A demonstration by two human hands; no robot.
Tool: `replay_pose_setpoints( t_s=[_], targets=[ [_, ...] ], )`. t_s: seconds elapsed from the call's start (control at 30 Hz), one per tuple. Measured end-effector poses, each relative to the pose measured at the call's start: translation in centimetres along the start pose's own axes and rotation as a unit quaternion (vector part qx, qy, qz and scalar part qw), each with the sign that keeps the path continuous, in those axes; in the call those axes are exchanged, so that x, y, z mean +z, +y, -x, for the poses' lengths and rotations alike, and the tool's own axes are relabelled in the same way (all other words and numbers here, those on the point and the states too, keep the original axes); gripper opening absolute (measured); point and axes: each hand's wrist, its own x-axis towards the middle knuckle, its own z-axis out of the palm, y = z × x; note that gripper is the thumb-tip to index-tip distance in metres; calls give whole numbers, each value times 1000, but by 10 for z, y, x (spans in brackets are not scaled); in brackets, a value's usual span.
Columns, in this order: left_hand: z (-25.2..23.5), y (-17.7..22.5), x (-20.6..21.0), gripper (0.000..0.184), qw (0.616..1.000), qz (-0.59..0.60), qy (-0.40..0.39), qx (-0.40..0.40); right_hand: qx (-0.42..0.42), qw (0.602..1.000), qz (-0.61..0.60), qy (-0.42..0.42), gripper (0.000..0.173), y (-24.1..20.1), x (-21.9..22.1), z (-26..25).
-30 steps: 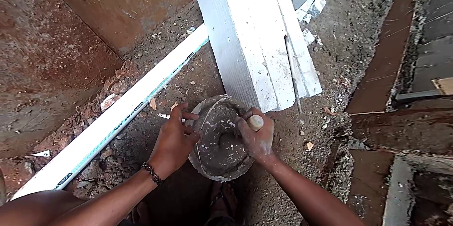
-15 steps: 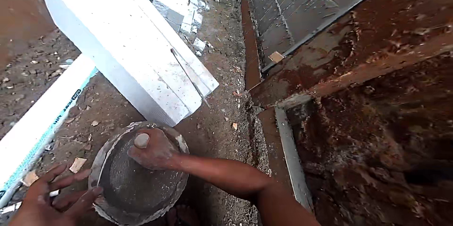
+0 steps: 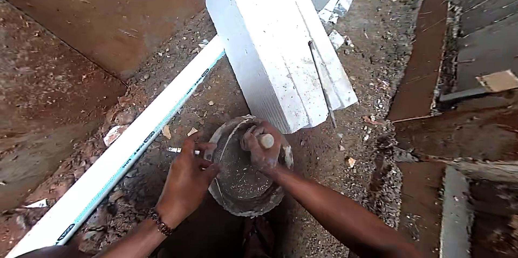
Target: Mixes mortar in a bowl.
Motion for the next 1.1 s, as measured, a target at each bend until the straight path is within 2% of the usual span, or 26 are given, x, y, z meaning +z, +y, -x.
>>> replay_pose_setpoints(
  t_s=[0.13, 0.23, 0.33, 0.47, 0.57, 0.73, 0.8, 0.87, 1.0, 1.1],
  targets=[
    [1, 2, -1, 78, 1000, 1, -5, -20, 155, 985, -5, -81, 12, -1, 12, 15],
    [0, 2, -3, 78, 1000, 5, -8, -27, 207, 975, 2, -85, 10, -7, 6, 20],
    [-1, 2, -3, 77, 999, 2, -12, -30, 248, 968, 1, -39, 11, -18, -8, 12],
    [-3, 1, -2, 78, 999, 10, -17, -29, 303, 945, -56, 105, 17, -41, -27, -16],
    [-4, 1, -4, 77, 999, 8, -21, -36, 250, 951, -85, 159, 21, -50, -36, -18],
    [-4, 6, -4, 79, 998, -1, -26, -51, 250, 961, -76, 89, 18, -57, -38, -27],
    [-4, 6, -4, 79, 998, -1, -26, -55, 200, 974, -89, 63, 17, -74, -37, -37],
    [-4, 4, -4, 79, 998, 1, -27, -56, 106, 988, -102, 45, 16, -85, -35, -43],
    [-5, 7, -3, 77, 998, 5, -27, -53, -84, 996, -22, -1, 15, -54, -26, -37],
    [-4, 7, -2, 77, 998, 1, -26, -55, -81, 994, 78, 12, 14, -16, -21, -18]
  ],
)
